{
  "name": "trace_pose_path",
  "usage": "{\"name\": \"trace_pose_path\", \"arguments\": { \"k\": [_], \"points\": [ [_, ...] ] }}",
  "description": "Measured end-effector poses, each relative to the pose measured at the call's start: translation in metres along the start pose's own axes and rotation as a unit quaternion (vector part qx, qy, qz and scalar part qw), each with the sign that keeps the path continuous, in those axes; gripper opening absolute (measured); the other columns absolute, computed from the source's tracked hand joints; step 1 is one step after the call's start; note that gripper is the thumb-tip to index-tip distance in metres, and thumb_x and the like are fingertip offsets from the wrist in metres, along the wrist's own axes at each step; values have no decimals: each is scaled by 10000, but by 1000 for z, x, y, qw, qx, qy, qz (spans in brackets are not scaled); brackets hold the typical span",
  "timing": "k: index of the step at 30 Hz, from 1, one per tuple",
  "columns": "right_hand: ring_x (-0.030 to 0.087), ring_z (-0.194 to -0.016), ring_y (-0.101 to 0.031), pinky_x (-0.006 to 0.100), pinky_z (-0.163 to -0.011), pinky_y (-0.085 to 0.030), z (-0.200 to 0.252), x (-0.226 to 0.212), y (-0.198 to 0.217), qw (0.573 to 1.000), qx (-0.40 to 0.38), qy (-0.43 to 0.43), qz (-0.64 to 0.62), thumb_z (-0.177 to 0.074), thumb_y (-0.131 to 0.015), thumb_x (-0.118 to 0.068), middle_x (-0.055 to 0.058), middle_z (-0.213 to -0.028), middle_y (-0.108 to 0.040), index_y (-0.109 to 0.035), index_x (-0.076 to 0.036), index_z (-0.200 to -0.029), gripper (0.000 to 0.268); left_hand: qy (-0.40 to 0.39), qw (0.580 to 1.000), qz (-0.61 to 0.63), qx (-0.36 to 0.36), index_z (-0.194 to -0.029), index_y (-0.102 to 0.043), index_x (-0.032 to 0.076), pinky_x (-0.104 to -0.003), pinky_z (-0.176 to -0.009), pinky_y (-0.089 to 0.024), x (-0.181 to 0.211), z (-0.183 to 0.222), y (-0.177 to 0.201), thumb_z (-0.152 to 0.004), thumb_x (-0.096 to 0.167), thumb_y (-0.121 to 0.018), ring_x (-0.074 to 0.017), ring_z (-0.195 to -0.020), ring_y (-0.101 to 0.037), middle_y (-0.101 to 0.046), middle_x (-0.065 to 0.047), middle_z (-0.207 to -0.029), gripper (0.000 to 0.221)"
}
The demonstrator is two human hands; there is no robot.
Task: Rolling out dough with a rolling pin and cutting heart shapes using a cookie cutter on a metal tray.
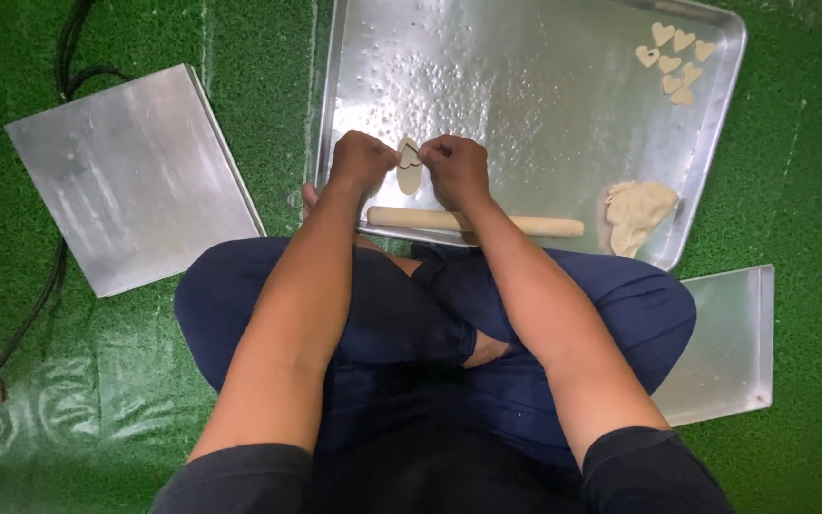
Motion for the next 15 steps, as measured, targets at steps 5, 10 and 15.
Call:
{"name": "trace_pose_path", "arguments": {
  "k": [5,10,15],
  "points": [
    [363,-985,-738,443,-820,-590,9,-15,2,997,-2,12,82,-968,-695,-189,181,-976,-758,-794,-67,-1072,189,-12,1000,-8,-12,-1026,-800,74,-520,-973,-548,0,-1,0,-926,145,-745,-362,-1125,-722,-791,-119,-957,134],
    [367,-997,-738,449,-820,-590,13,-23,-2,992,8,8,124,-968,-673,-206,164,-972,-764,-799,-98,-1070,194,-14,1000,-9,-15,-1000,-806,101,-516,-966,-550,3,0,1,-923,134,-726,-352,-1107,-729,-790,-118,-952,115],
    [393,-952,-728,470,-804,-577,12,-18,-9,984,18,41,170,-963,-656,-209,169,-919,-741,-799,-97,-1026,192,-15,1000,-15,-16,-1023,-806,81,-485,-897,-574,0,-2,-1,-922,147,-739,-358,-1057,-744,-791,-131,-955,138]
  ]
}}
Point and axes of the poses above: each hand's wrist, its own z-axis away from the middle knuckle, its own y-axis out of the back of the hand, x = y × z, the point moved 1 cm from there along -z, towards the middle knuckle
